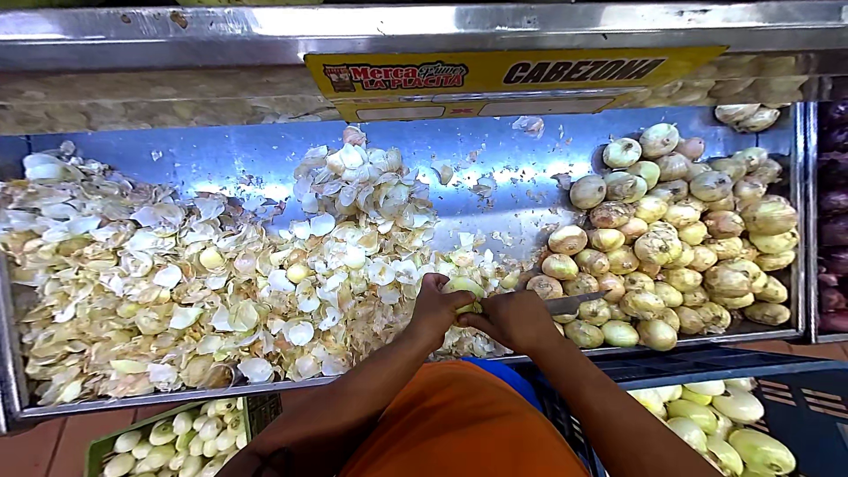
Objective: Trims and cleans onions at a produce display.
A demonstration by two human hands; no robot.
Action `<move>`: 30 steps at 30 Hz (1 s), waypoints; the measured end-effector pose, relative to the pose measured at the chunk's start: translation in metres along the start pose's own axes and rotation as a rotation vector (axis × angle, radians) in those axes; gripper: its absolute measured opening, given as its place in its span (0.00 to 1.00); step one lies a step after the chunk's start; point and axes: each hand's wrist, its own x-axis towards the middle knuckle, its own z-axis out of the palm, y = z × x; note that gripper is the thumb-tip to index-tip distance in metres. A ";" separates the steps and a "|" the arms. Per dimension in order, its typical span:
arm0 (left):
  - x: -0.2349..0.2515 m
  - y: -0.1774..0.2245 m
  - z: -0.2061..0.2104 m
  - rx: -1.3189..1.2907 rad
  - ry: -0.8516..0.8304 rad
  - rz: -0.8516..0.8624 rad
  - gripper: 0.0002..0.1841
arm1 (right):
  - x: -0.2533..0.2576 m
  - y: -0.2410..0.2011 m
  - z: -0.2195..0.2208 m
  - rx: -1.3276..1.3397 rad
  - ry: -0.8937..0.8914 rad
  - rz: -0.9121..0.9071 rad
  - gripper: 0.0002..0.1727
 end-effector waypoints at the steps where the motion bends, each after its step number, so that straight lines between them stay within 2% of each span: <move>1: 0.006 -0.002 0.002 0.002 0.017 -0.001 0.32 | 0.001 0.003 0.000 -0.012 0.004 -0.013 0.44; 5: 0.024 -0.005 0.010 0.021 0.095 -0.025 0.32 | 0.002 0.008 -0.007 -0.067 -0.049 -0.041 0.42; 8: 0.060 0.009 -0.001 -0.137 0.198 -0.076 0.27 | -0.007 -0.013 -0.002 0.032 -0.221 -0.111 0.36; 11: 0.075 0.045 -0.023 -0.267 0.064 -0.185 0.26 | -0.006 -0.023 -0.003 0.095 -0.431 0.003 0.30; 13: 0.067 0.056 -0.032 -0.209 0.009 -0.208 0.26 | -0.001 -0.013 -0.010 0.134 -0.477 0.153 0.18; 15: 0.053 0.060 -0.037 -0.111 -0.015 -0.166 0.24 | 0.001 -0.004 -0.020 0.186 -0.414 0.229 0.14; 17: 0.045 0.059 -0.037 -0.052 -0.059 -0.128 0.22 | 0.001 0.004 -0.030 0.247 -0.271 0.237 0.13; 22: 0.030 0.047 -0.031 -0.004 -0.158 -0.113 0.20 | 0.007 0.014 -0.040 0.323 -0.114 0.242 0.27; 25: 0.025 0.038 -0.033 0.072 -0.237 0.009 0.18 | 0.014 0.017 -0.035 0.534 -0.016 0.278 0.26; 27: 0.016 0.034 -0.032 0.128 -0.269 0.071 0.18 | 0.018 0.010 -0.028 0.696 0.047 0.390 0.25; 30: -0.006 0.034 -0.025 0.156 -0.229 0.123 0.18 | 0.018 -0.007 -0.012 0.891 0.105 0.496 0.25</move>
